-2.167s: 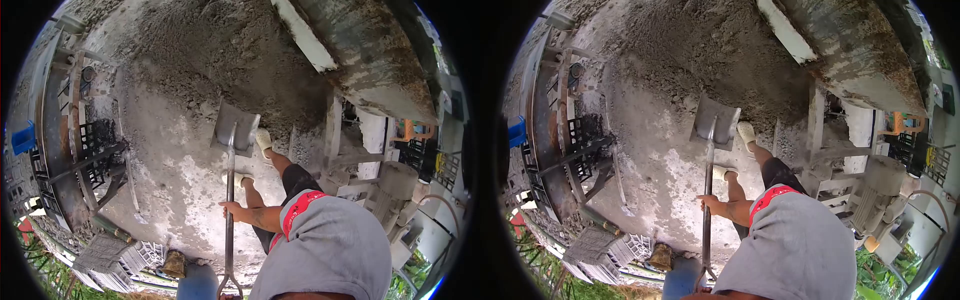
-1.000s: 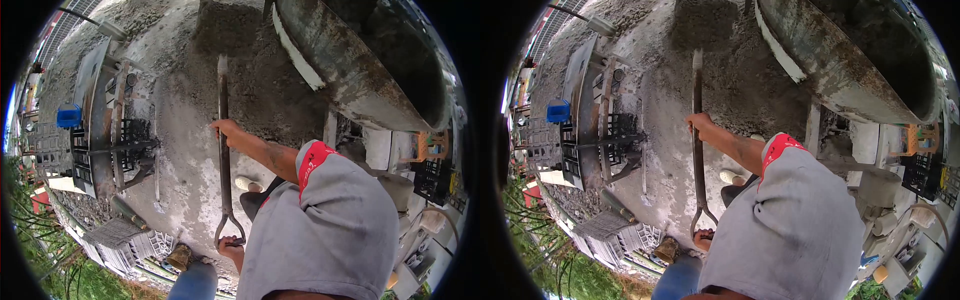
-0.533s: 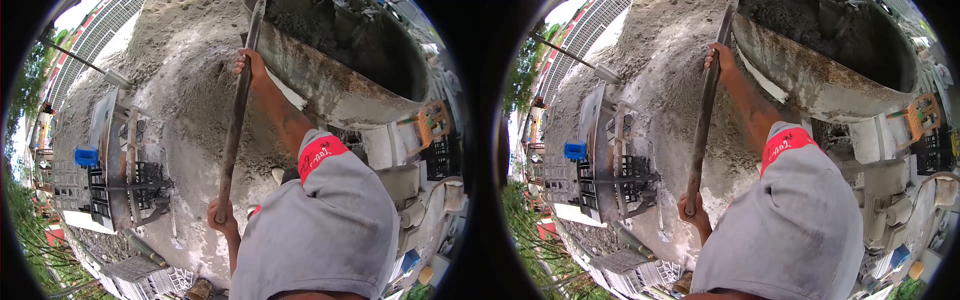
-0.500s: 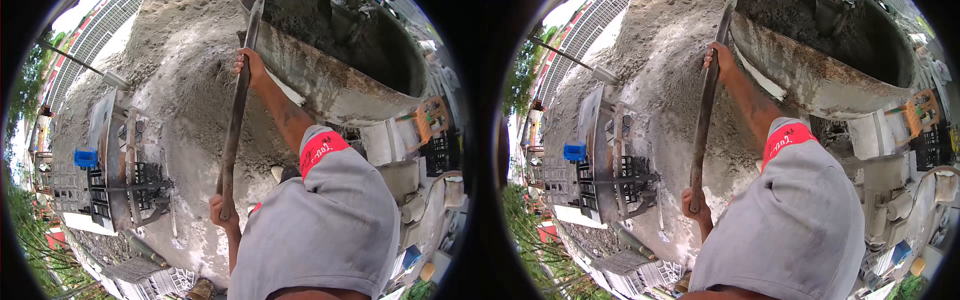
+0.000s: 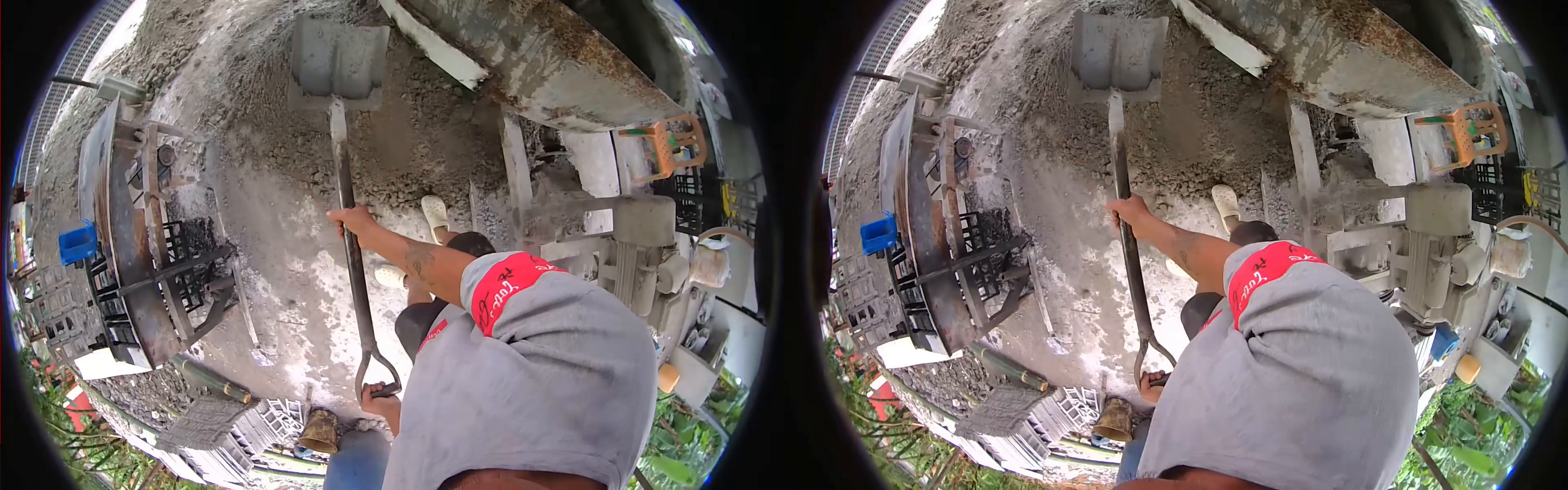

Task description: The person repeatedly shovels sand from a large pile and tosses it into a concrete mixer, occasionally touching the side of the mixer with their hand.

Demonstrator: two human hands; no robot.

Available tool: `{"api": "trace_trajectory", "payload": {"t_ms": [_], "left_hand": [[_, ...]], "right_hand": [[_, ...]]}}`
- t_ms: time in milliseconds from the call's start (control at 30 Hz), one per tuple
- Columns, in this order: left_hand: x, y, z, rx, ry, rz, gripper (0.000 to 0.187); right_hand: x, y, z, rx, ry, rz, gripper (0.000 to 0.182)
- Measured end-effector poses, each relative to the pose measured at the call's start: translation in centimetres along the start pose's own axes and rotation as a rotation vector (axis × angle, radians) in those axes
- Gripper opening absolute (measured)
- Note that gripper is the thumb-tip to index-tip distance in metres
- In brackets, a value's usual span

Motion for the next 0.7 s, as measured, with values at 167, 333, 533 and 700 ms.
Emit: {"api": "trace_trajectory", "payload": {"t_ms": [167, 333, 533, 700], "left_hand": [[3.2, 2.0, -15.9, 0.345, -0.302, 0.006, 0.01], [-2.1, -2.8, -12.4, 0.313, -0.395, -0.019, 0.004], [-18.0, -10.8, 5.6, 0.056, -0.377, -0.061, 0.013], [-16.3, -14.6, 5.5, -0.028, -0.252, -0.235, 0.011]], "right_hand": [[21.7, 2.8, -7.6, 0.217, -0.099, 0.472, 0.028], [30.2, -0.4, -16.4, 0.385, -0.078, 0.329, 0.027], [16.3, -20.4, -32.4, 0.419, -0.042, 0.428, 0.017], [17.3, -18.5, -29.6, 0.6, -0.088, 0.263, 0.011]]}}
Point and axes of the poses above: each hand's wrist, its own y-axis away from the middle knuckle, its own z-axis out of the palm, x = y × z, the point moved 8 cm from there along -y, towards the middle knuckle, and after that the axes turned 8 degrees about y, right-handed, at the moved point
